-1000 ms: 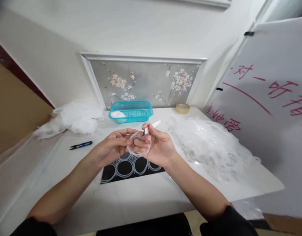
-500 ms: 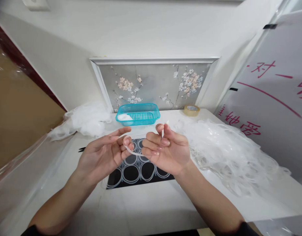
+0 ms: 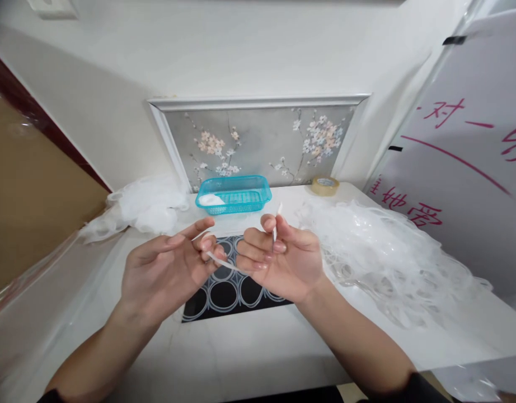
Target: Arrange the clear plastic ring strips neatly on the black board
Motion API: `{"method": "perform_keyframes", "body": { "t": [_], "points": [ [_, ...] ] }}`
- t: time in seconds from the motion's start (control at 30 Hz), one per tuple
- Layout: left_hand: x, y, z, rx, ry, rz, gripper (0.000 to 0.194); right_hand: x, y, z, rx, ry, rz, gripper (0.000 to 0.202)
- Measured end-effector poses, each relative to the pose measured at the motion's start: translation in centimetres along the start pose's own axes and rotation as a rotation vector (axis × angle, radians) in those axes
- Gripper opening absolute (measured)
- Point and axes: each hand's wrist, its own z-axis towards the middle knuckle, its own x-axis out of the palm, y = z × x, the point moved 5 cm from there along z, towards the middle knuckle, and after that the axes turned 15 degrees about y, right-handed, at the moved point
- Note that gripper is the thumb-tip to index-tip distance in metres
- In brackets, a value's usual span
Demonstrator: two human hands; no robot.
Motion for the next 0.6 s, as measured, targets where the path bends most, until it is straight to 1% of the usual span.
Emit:
{"method": "perform_keyframes", "body": {
  "t": [0.13,0.33,0.43,0.6],
  "points": [
    [0.45,0.13,-0.31,-0.008,0.033,-0.041,0.031,0.49,-0.09,-0.2,-0.013,0.049,0.025,0.01],
    [0.33,0.23,-0.14,0.0,0.06,-0.03,0.031,0.81,-0.15,-0.35,-0.028,0.037,-0.014,0.011],
    [0.2,0.31,-0.01,0.0,0.071,-0.05,0.03,0.85,-0.19,-0.24,-0.03,0.051,-0.027,0.011],
    [0.35,0.2,-0.14,0.033,0.087,-0.025,0.03,1.02,-0.22,0.0,-0.02,0.117,-0.081,0.016]
  ]
}}
